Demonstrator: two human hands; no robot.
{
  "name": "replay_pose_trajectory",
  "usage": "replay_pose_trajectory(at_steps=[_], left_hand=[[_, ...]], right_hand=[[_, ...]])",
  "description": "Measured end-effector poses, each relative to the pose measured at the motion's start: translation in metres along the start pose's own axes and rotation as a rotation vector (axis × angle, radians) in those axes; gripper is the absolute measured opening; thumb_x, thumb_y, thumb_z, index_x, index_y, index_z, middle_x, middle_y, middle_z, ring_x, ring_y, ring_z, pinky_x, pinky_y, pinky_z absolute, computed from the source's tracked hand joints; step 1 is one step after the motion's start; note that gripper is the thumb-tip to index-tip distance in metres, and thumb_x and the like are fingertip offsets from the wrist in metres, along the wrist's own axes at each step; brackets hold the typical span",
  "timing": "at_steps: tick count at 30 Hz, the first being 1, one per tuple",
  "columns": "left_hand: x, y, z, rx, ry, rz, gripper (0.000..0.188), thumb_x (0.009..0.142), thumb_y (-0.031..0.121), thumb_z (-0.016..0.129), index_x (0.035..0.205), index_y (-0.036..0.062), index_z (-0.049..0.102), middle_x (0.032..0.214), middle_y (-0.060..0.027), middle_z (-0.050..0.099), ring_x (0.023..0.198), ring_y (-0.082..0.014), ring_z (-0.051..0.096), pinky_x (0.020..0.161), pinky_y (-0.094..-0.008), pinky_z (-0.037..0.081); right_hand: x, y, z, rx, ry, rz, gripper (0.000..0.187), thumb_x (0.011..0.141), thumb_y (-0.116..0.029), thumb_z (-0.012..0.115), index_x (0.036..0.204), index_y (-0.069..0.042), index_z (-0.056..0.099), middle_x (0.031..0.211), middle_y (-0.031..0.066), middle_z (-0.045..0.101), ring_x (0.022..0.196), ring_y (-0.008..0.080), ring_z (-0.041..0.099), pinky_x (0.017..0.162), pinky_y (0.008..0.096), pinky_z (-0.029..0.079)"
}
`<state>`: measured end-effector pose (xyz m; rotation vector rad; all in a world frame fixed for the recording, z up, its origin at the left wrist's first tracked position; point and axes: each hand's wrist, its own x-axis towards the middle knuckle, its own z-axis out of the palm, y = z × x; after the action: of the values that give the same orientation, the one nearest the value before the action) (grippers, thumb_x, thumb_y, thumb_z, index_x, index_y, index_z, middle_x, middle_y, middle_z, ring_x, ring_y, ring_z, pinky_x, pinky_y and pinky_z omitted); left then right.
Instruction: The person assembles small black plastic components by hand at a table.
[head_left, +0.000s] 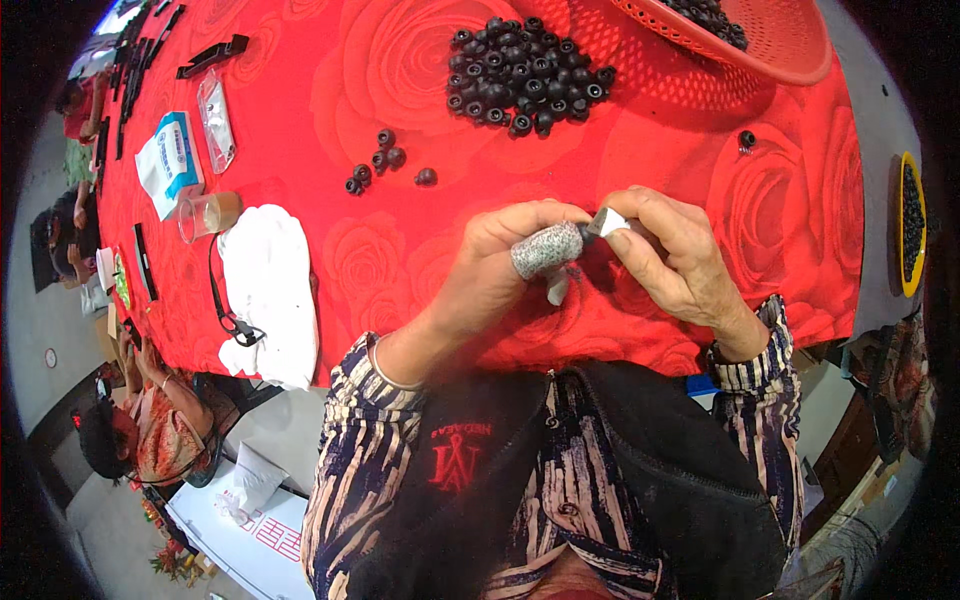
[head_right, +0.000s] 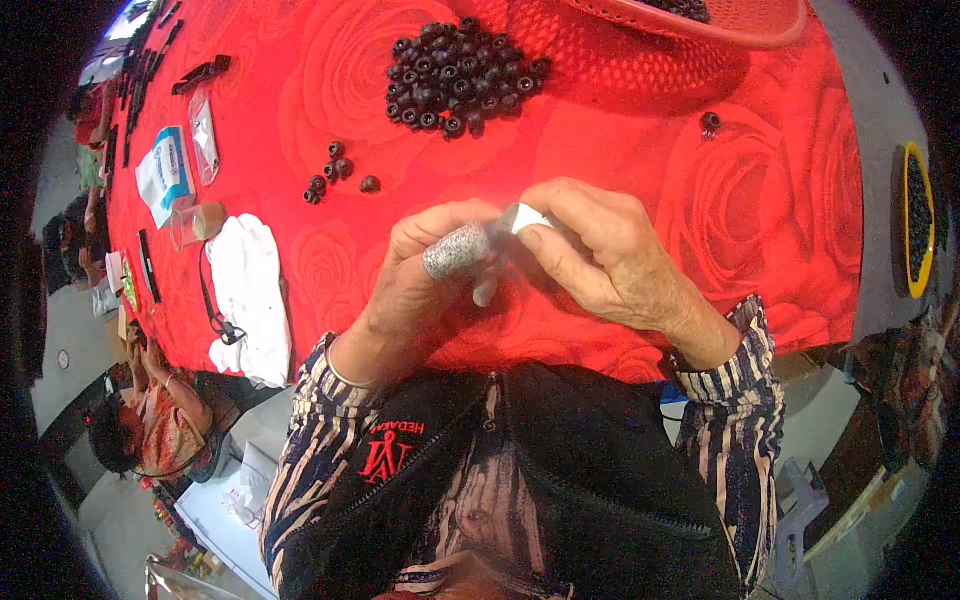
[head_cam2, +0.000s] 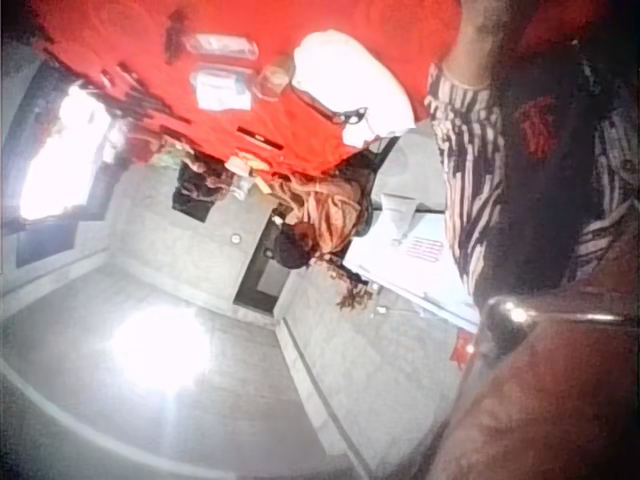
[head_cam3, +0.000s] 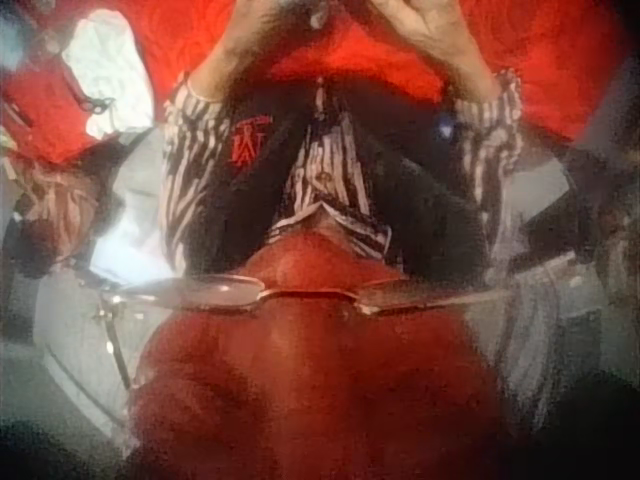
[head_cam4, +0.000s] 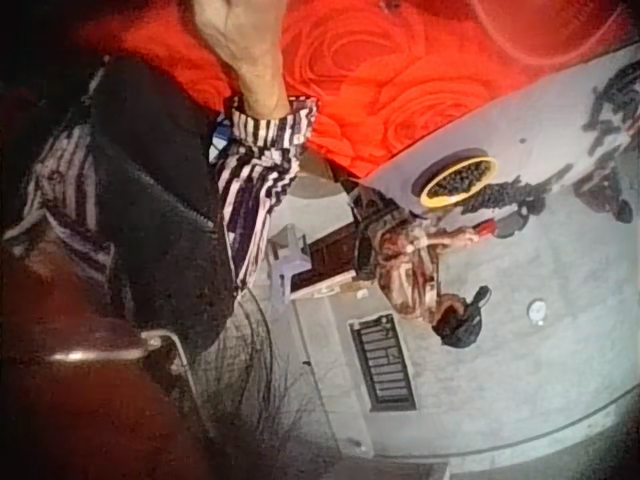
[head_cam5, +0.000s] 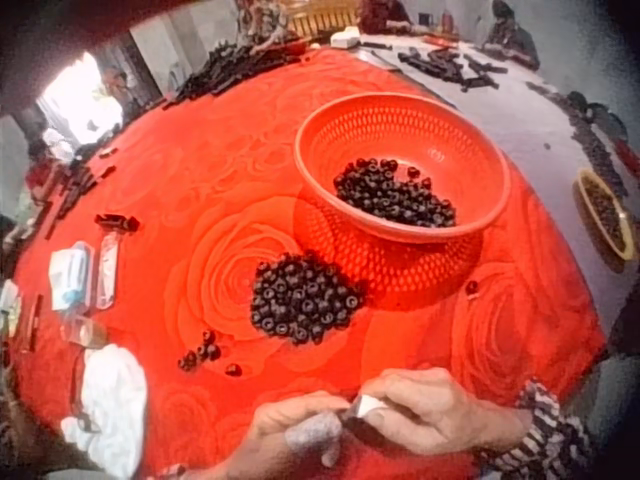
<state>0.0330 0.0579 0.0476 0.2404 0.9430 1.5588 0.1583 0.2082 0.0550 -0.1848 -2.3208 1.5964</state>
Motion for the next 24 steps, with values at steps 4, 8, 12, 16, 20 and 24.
replay_pose_trajectory(at_steps=[4, 8, 12, 16, 20, 24], left_hand=[[0.0002, 0.0008, 0.0006, 0.019, -0.008, 0.006, 0.020, 0.086, 0.012, 0.057, 0.101, 0.0004, 0.060, 0.081, -0.0008, 0.058, 0.060, -0.0071, 0.053, 0.052, -0.0206, 0.044], [0.0014, 0.0006, -0.0024, 0.061, -0.035, 0.030, 0.020, 0.086, 0.012, 0.057, 0.101, -0.0001, 0.060, 0.082, -0.0007, 0.058, 0.059, -0.0073, 0.052, 0.051, -0.0201, 0.044], [0.0016, 0.0006, -0.0008, 0.073, -0.015, 0.036, 0.020, 0.086, 0.012, 0.057, 0.101, -0.0005, 0.060, 0.083, -0.0010, 0.058, 0.059, -0.0073, 0.053, 0.051, -0.0198, 0.043], [0.0011, -0.0004, -0.0021, 0.060, 0.003, -0.011, 0.021, 0.086, 0.012, 0.057, 0.102, -0.0008, 0.060, 0.083, -0.0014, 0.058, 0.059, -0.0076, 0.053, 0.051, -0.0200, 0.043], [0.0003, 0.0007, -0.0020, -0.007, 0.019, -0.059, 0.021, 0.086, 0.013, 0.056, 0.101, -0.0008, 0.060, 0.081, -0.0021, 0.059, 0.059, -0.0075, 0.053, 0.051, -0.0202, 0.044], [0.0040, 0.0018, 0.0003, -0.056, 0.038, 0.003, 0.022, 0.086, 0.015, 0.056, 0.101, -0.0008, 0.060, 0.079, -0.0025, 0.059, 0.059, -0.0071, 0.053, 0.050, -0.0203, 0.044]], right_hand=[[0.0020, -0.0078, -0.0030, -0.015, -0.026, 0.072, 0.013, 0.082, -0.005, 0.053, 0.092, 0.003, 0.054, 0.079, 0.0150, 0.057, 0.070, 0.0274, 0.059, 0.062, 0.0328, 0.045], [0.0025, -0.0079, -0.0036, -0.011, -0.029, 0.073, 0.013, 0.082, -0.005, 0.053, 0.092, 0.003, 0.054, 0.078, 0.0147, 0.056, 0.069, 0.0277, 0.059, 0.061, 0.0331, 0.045], [0.0025, -0.0077, -0.0053, -0.012, -0.055, 0.085, 0.013, 0.082, -0.005, 0.053, 0.092, 0.002, 0.054, 0.076, 0.0146, 0.056, 0.068, 0.0281, 0.059, 0.060, 0.0335, 0.045], [0.0017, -0.0025, -0.0038, -0.053, -0.044, 0.036, 0.012, 0.081, -0.004, 0.054, 0.092, 0.002, 0.054, 0.075, 0.0145, 0.056, 0.066, 0.0281, 0.058, 0.059, 0.0335, 0.045], [0.0025, -0.0029, -0.0026, -0.030, -0.079, -0.009, 0.013, 0.079, -0.002, 0.056, 0.091, 0.002, 0.054, 0.073, 0.0143, 0.055, 0.063, 0.0282, 0.057, 0.055, 0.0337, 0.044], [0.0005, -0.0029, 0.0019, -0.038, -0.187, -0.048, 0.014, 0.078, -0.002, 0.055, 0.091, 0.004, 0.054, 0.068, 0.0086, 0.050, 0.053, 0.0193, 0.048, 0.048, 0.0286, 0.037]])
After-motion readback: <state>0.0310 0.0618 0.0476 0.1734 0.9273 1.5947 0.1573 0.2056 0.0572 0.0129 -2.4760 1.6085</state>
